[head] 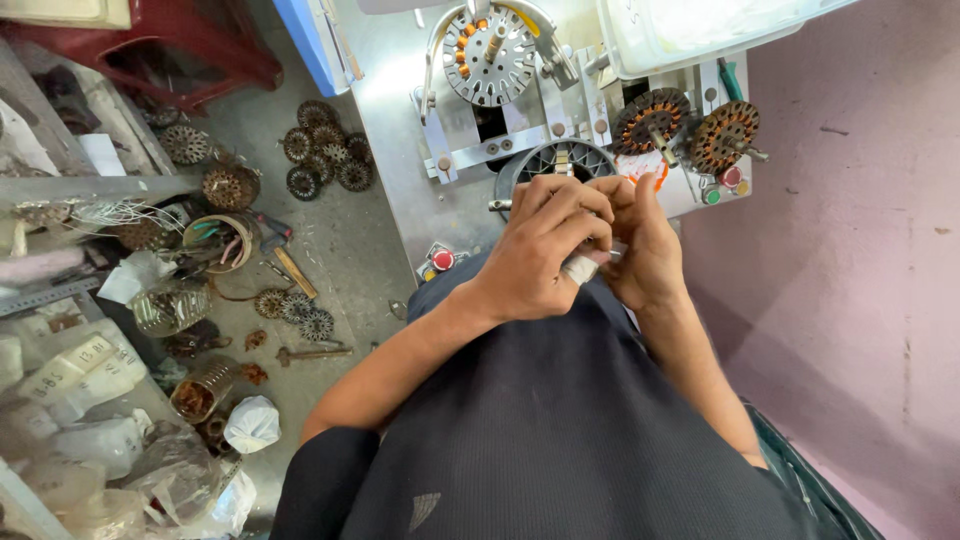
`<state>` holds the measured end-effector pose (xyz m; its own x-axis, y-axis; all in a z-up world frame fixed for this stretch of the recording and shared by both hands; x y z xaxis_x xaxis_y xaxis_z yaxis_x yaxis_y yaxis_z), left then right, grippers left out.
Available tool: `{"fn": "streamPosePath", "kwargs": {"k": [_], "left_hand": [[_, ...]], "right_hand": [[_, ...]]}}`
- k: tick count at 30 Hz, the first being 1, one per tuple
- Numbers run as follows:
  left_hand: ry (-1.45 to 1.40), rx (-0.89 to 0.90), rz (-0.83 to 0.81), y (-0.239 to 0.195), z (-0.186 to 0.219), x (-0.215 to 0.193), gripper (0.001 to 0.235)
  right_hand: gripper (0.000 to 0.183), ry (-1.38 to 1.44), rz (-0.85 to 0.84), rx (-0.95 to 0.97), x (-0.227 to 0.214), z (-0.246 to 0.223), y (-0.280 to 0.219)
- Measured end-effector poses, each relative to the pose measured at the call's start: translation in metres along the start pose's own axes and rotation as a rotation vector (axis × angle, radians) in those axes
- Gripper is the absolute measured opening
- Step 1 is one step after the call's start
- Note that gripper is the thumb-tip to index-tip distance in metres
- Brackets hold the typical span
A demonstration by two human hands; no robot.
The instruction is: The person works on a ceiling fan stator at a winding machine, connecting wires and applying tape to the coil leads by hand.
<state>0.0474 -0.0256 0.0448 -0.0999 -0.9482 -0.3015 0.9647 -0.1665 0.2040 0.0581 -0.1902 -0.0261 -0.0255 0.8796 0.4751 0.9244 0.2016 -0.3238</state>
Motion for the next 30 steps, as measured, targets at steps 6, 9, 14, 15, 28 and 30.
{"fn": "streamPosePath", "kwargs": {"k": [6, 9, 14, 15, 28, 30], "left_hand": [[-0.574, -0.372, -0.180, -0.005, -0.026, -0.001, 0.013], [-0.769, -0.495, -0.215, -0.003, -0.042, 0.008, 0.013], [-0.762, -0.587, -0.241, -0.004, -0.050, 0.015, 0.007], [-0.721, -0.590, -0.235, -0.005, -0.049, 0.014, 0.007], [-0.212, -0.067, 0.051, -0.008, -0.013, -0.016, 0.016], [-0.163, -0.022, 0.066, -0.011, -0.015, -0.015, 0.019]], "right_hand": [[0.019, -0.198, -0.156, -0.336, -0.004, -0.022, -0.011], [0.017, -0.679, -0.175, -0.562, 0.007, -0.034, -0.020], [0.014, -1.140, -0.333, -1.011, 0.040, -0.052, -0.030], [0.014, -1.145, -0.322, -0.989, 0.040, -0.053, -0.029], [0.016, -1.041, -0.294, -0.789, 0.035, -0.051, -0.022], [0.017, -1.038, -0.361, -0.801, 0.044, -0.054, -0.021]]}}
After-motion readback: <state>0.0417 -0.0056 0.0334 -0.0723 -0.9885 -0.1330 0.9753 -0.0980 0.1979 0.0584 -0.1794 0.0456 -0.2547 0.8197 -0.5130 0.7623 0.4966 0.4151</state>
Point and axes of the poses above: each hand's wrist, its own y-axis towards the middle knuckle, its own x-axis out of the palm, z = x × y, the point moved 5 cm from there along y, towards the middle knuckle, and after that the axes turned 13 degrees about -x, right-handed, at the moved point
